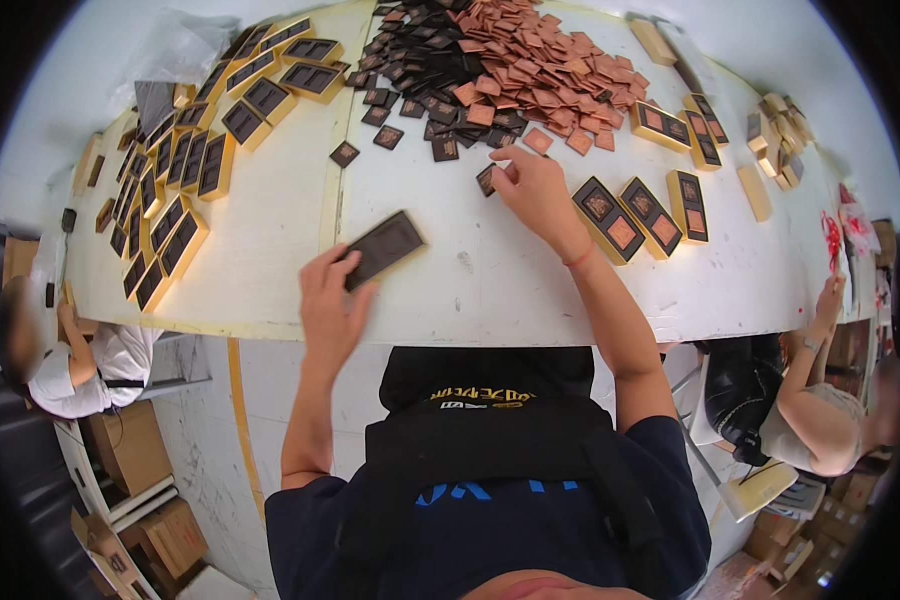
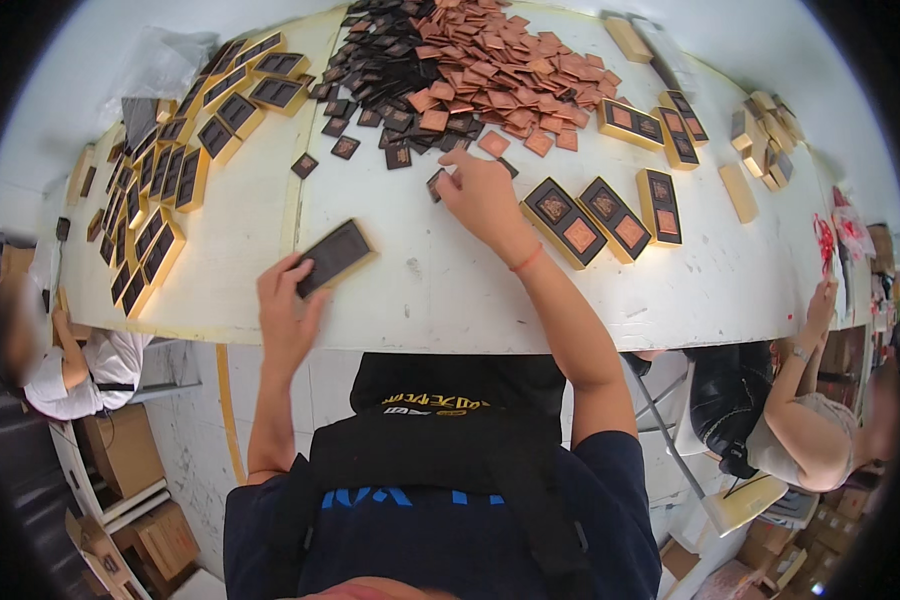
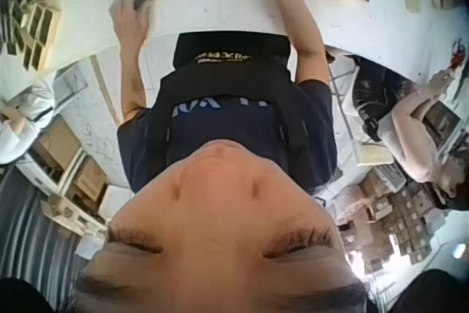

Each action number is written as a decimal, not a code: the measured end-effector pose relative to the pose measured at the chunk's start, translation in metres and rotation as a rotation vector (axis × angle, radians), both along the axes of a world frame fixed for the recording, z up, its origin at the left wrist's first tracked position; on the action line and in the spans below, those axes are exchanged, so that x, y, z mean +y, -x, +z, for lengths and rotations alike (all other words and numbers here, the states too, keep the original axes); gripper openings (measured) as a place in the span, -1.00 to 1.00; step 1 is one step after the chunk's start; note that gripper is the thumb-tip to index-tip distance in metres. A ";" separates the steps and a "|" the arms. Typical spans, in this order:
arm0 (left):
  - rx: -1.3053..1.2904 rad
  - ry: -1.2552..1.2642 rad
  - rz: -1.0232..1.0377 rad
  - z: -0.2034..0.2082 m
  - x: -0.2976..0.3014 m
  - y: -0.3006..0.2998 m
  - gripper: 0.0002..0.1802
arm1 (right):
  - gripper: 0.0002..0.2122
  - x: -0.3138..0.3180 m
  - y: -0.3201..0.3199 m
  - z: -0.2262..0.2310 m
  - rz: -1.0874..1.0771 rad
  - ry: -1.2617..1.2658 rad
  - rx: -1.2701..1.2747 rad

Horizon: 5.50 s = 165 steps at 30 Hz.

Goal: The person repeatedly picks small rectangular inserts from a pile and places them into open compact cases on a white table. The person closes each case and sets it aside, continuing the cycle with additional inserts and cases.

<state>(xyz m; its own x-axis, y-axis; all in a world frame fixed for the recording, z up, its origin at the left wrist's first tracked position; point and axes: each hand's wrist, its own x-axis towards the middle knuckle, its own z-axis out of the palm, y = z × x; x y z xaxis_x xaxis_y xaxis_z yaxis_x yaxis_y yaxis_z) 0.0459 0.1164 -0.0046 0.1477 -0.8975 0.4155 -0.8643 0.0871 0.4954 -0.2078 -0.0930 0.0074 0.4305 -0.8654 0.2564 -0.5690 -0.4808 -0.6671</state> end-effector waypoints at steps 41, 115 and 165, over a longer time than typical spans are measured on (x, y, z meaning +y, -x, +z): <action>0.007 0.228 -0.135 -0.020 -0.011 0.084 -0.67 | -0.83 -0.047 -0.017 0.016 0.203 0.221 -0.001; -0.162 -0.135 -1.555 0.246 -0.049 0.213 -0.61 | -0.55 -0.040 0.147 -0.010 -0.217 0.651 0.469; 0.275 -0.191 -0.310 0.005 -0.036 0.056 -0.10 | -0.80 0.050 0.026 0.024 0.303 -0.575 -0.582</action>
<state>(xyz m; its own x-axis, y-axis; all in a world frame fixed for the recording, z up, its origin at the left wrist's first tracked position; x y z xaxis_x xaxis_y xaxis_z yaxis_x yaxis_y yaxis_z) -0.0100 0.0806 0.0008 -0.0586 -0.9734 0.2215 -0.6454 0.2062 0.7355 -0.2333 -0.0427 0.0310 0.5999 -0.7974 0.0654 0.0353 -0.0553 -0.9978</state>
